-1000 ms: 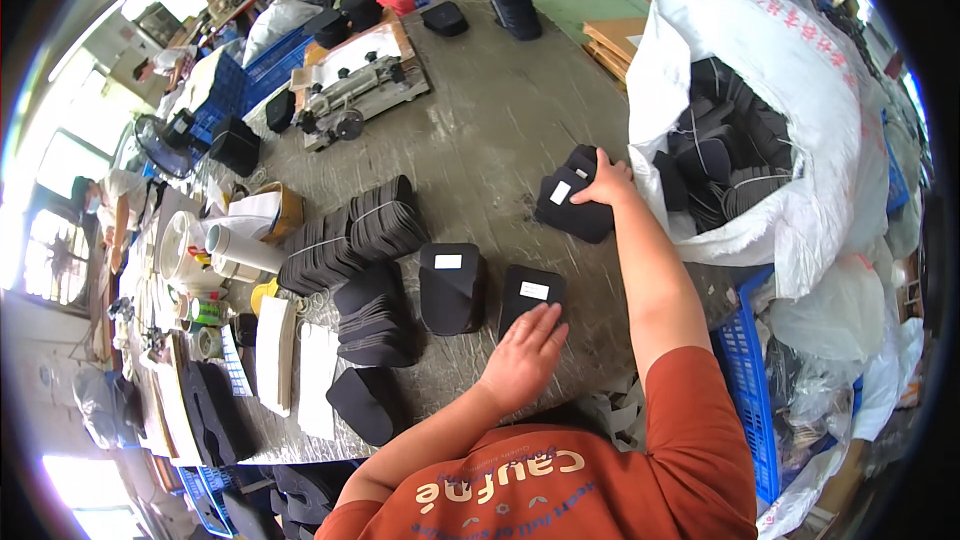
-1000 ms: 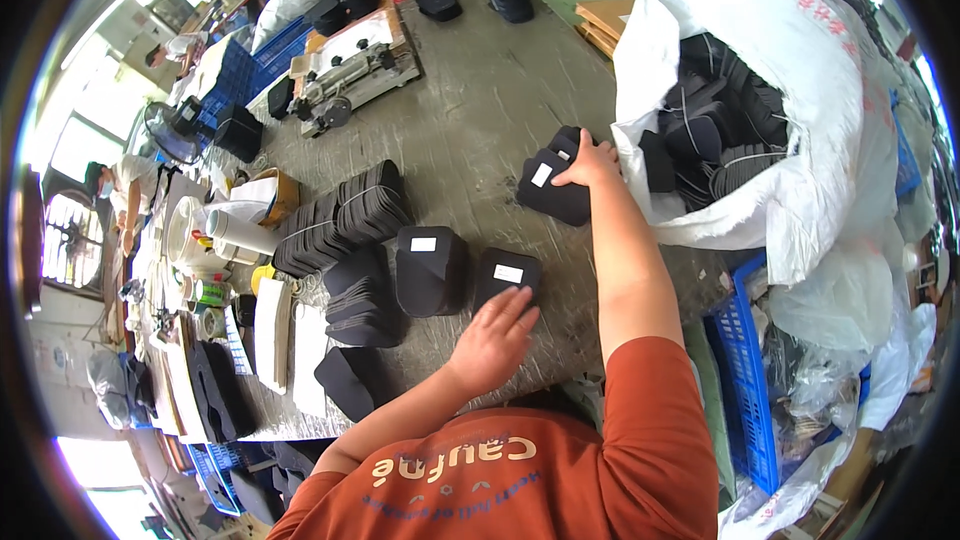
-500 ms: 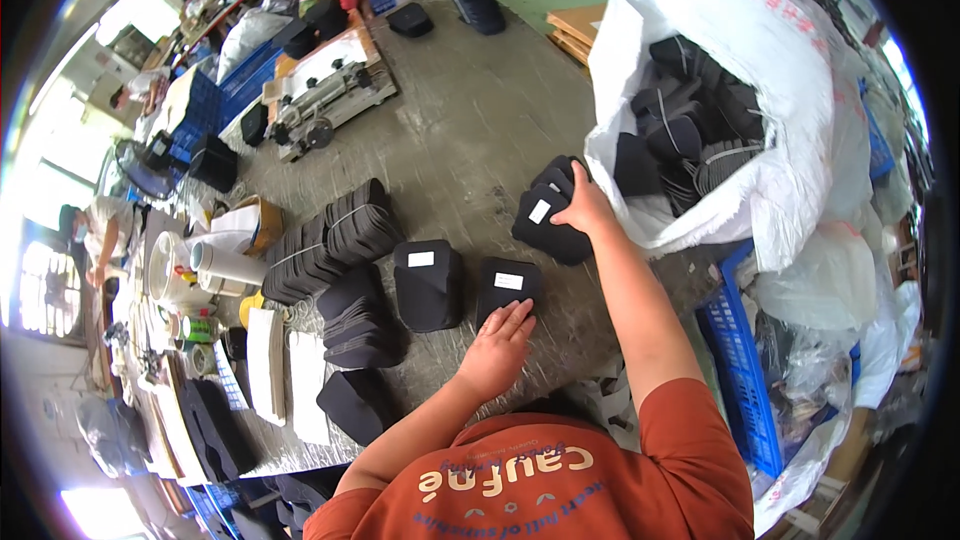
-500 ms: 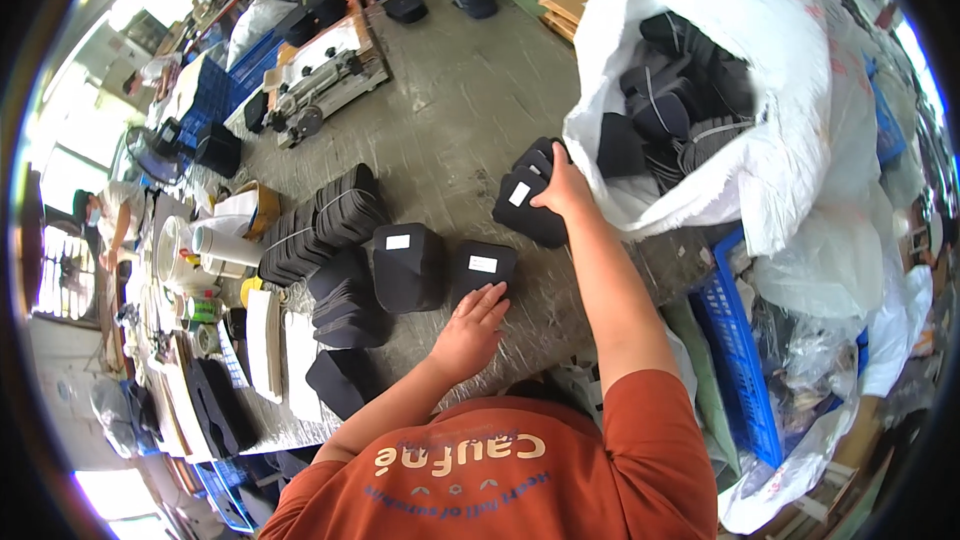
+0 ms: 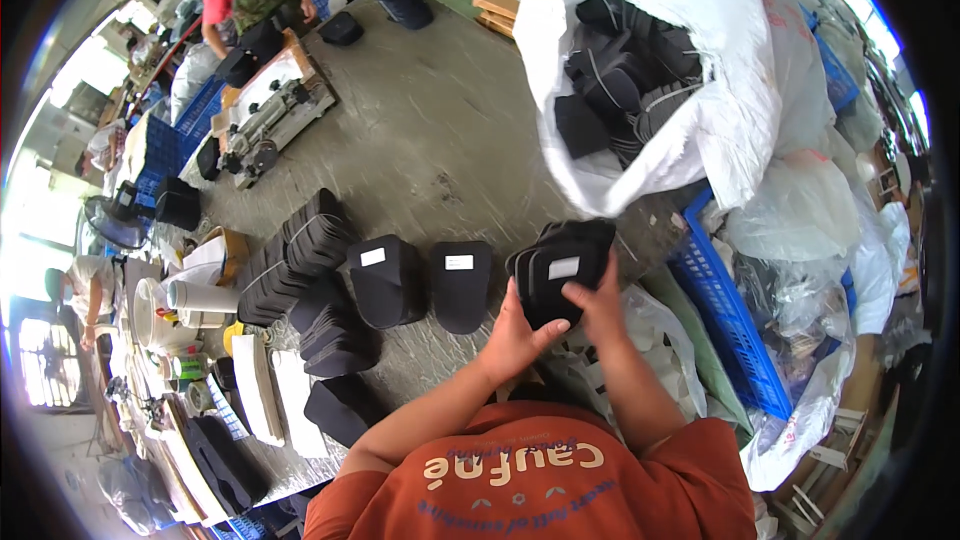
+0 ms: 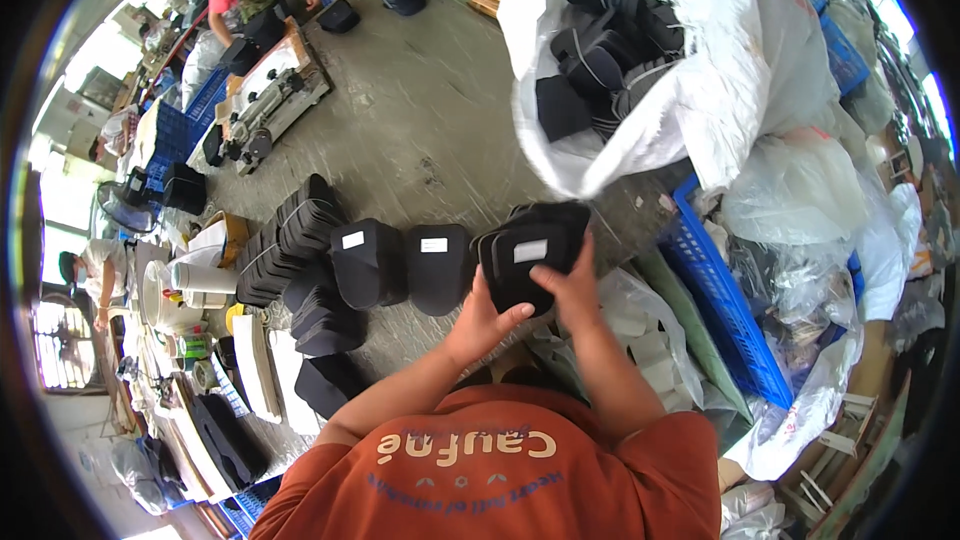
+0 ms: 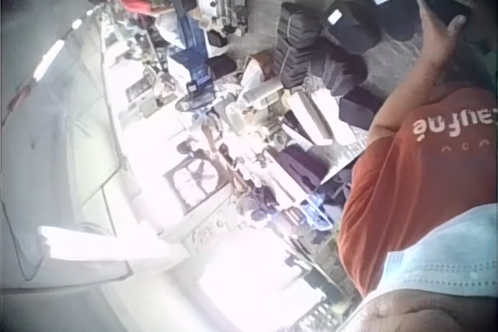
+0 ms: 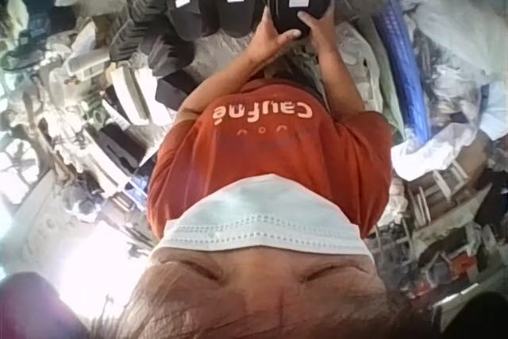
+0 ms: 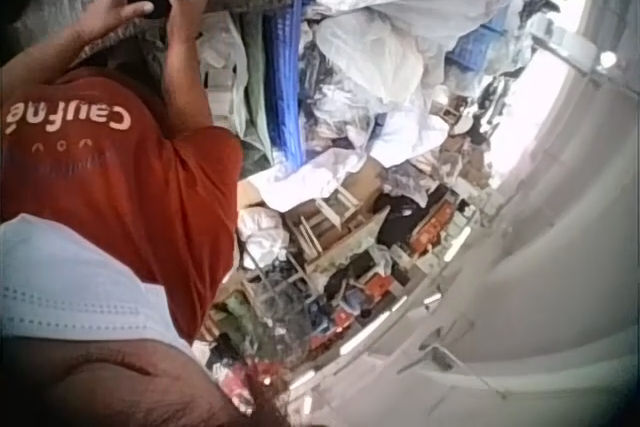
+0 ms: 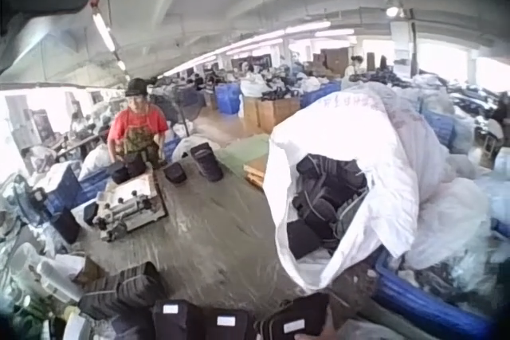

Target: Sorting and applying labels to black shoe components at a factory work table.

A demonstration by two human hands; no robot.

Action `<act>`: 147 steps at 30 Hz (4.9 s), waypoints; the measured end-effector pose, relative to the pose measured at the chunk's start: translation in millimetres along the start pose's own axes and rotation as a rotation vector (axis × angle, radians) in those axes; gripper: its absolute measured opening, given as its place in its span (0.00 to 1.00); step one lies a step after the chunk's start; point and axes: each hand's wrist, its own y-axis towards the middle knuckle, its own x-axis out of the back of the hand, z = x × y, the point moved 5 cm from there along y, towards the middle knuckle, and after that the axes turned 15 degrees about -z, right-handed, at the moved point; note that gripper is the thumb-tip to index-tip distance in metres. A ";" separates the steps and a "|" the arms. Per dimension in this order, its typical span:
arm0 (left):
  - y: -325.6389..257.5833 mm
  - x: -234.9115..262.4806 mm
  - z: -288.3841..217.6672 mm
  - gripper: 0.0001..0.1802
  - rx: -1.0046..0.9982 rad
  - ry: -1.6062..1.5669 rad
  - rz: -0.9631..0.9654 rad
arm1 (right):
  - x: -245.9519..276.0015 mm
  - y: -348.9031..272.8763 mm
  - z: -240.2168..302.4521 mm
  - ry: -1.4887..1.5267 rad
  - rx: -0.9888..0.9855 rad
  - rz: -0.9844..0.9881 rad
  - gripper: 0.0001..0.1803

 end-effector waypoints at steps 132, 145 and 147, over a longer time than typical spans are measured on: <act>-46.8 164.7 80.3 0.20 0.449 -0.063 -0.427 | -156.4 26.4 -85.7 -0.263 -0.453 0.228 0.40; -19.2 102.4 77.8 0.39 0.532 0.059 -0.144 | -31.6 -16.3 -97.5 0.151 -0.665 0.229 0.30; -16.5 103.1 68.3 0.38 0.413 0.158 -0.081 | -15.3 -26.7 -87.7 0.150 -0.411 0.152 0.35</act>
